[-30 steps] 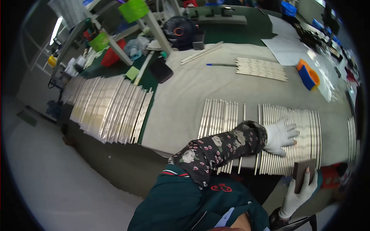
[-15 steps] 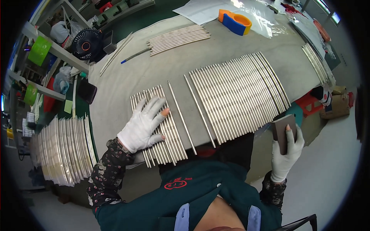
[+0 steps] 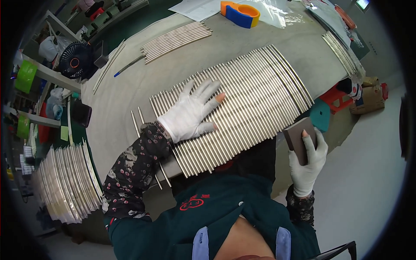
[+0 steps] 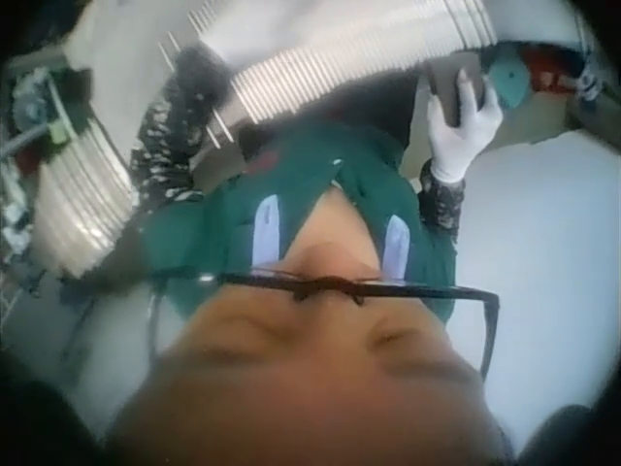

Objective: The person is using a sanding block to smooth the surfaces of a large set of thin rods on a workbench.

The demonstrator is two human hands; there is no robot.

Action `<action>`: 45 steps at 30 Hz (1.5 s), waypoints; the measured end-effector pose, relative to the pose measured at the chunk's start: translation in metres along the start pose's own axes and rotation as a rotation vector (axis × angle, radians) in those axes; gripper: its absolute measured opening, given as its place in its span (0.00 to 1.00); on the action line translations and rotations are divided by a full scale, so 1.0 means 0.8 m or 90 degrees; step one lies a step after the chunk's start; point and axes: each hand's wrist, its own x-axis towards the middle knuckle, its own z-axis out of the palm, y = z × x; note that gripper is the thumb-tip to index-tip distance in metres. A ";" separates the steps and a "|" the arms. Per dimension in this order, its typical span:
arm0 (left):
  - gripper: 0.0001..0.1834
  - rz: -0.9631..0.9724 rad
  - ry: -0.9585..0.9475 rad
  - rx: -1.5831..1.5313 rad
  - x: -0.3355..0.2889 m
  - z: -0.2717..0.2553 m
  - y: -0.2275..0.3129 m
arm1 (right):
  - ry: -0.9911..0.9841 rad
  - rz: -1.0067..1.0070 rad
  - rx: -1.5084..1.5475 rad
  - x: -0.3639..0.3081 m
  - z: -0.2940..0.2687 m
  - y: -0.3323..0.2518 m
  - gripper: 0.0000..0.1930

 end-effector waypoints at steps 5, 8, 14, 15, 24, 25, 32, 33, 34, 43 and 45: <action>0.41 -0.138 0.141 -0.087 0.009 0.005 -0.075 | -0.011 0.006 -0.037 -0.007 -0.012 -0.002 0.31; 0.40 -0.193 0.038 -0.057 0.011 0.015 -0.086 | -0.025 0.017 -0.015 -0.009 -0.006 -0.005 0.31; 0.34 -0.136 0.006 -0.049 0.015 0.009 -0.077 | -0.108 -0.016 0.070 -0.024 0.007 -0.028 0.34; 0.34 -0.141 0.000 -0.037 0.014 0.009 -0.077 | -0.110 -0.020 0.074 -0.024 0.008 -0.032 0.34; 0.34 -0.106 0.017 0.004 0.009 0.010 -0.073 | -0.147 -0.061 0.102 -0.027 0.010 -0.041 0.34; 0.34 -0.088 0.023 0.021 0.007 0.009 -0.072 | -0.146 -0.059 0.104 -0.028 0.011 -0.042 0.34; 0.34 -0.086 0.041 0.081 -0.008 0.004 -0.069 | -0.149 -0.059 0.101 -0.030 0.009 -0.046 0.35; 0.34 -0.112 0.038 0.076 -0.013 0.000 -0.066 | -0.151 -0.061 0.104 -0.030 0.009 -0.047 0.35; 0.34 -0.116 0.037 0.076 -0.018 -0.005 -0.062 | -0.150 -0.059 0.111 -0.029 0.009 -0.048 0.35; 0.67 -0.155 -0.092 -0.073 -0.071 -0.026 0.085 | -0.140 -0.058 0.103 -0.026 0.012 -0.045 0.34; 0.68 -0.166 -0.089 -0.106 -0.076 -0.017 0.108 | -0.140 -0.067 0.103 -0.022 0.014 -0.049 0.33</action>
